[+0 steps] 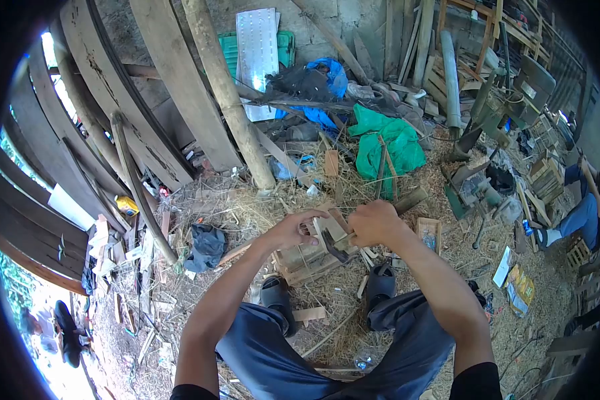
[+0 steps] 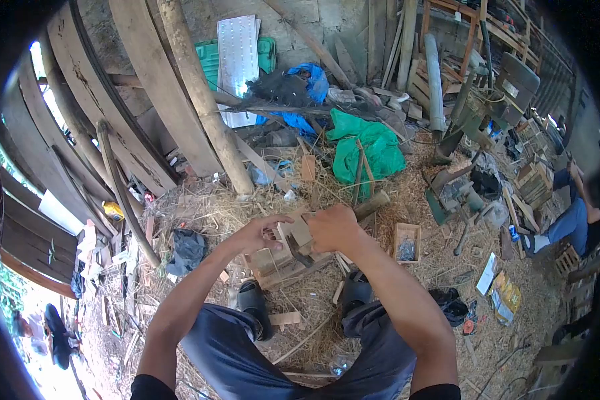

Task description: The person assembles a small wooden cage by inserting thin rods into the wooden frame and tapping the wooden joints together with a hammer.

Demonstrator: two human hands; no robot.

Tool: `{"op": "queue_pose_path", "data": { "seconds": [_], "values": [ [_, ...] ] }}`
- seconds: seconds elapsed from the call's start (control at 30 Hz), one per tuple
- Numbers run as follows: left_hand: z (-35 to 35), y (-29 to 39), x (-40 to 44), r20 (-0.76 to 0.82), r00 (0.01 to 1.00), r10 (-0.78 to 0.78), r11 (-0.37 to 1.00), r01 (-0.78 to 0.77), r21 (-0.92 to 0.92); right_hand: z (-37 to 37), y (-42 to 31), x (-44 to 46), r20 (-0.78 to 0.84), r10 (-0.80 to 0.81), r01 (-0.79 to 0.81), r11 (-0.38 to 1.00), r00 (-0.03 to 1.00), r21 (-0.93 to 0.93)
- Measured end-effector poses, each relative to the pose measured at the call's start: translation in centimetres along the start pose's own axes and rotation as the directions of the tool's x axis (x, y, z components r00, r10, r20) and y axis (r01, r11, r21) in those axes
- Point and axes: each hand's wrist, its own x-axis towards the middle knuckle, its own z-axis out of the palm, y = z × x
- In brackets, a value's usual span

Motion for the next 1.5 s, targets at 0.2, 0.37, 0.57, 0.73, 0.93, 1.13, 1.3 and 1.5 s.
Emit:
{"op": "queue_pose_path", "data": {
  "seconds": [0.2,0.37,0.57,0.73,0.93,1.13,1.3,1.5],
  "values": [
    [-0.3,0.1,-0.2,-0.045,0.997,-0.064,0.998,0.063,-0.015,-0.4,0.6,-0.5,-0.088,-0.050,0.055,0.997,0.995,0.058],
    [-0.7,-2.2,0.3,-0.113,0.991,-0.064,0.989,0.048,-0.136,0.7,0.5,0.1,-0.114,-0.067,0.063,0.997,0.991,-0.039],
    [-1.7,-1.9,-0.6,-0.099,0.994,-0.043,0.994,0.033,-0.101,2.6,0.2,1.4,-0.146,-0.119,0.103,0.988,0.982,-0.117],
    [-1.2,-1.3,-0.8,-0.171,0.983,-0.072,0.995,0.059,-0.080,3.1,0.2,1.9,-0.146,-0.106,0.091,0.990,0.984,-0.104],
    [-0.8,-0.8,0.1,-0.233,0.971,-0.045,0.998,0.054,0.032,3.7,1.5,2.4,-0.078,-0.070,0.064,0.995,0.995,-0.074],
    [-0.7,0.1,0.6,-0.228,0.969,-0.093,0.993,0.107,0.050,4.3,2.1,2.6,-0.064,-0.053,0.052,0.998,0.997,-0.021],
    [-1.0,-0.4,0.6,-0.275,0.961,-0.022,0.996,0.044,0.074,3.5,1.8,2.6,-0.054,-0.041,0.040,0.999,0.998,-0.014],
    [-0.5,0.3,0.9,-0.512,0.859,-0.012,0.853,0.276,0.443,3.1,0.3,3.1,-0.158,0.017,-0.023,0.999,0.987,-0.038]
  ]
}}
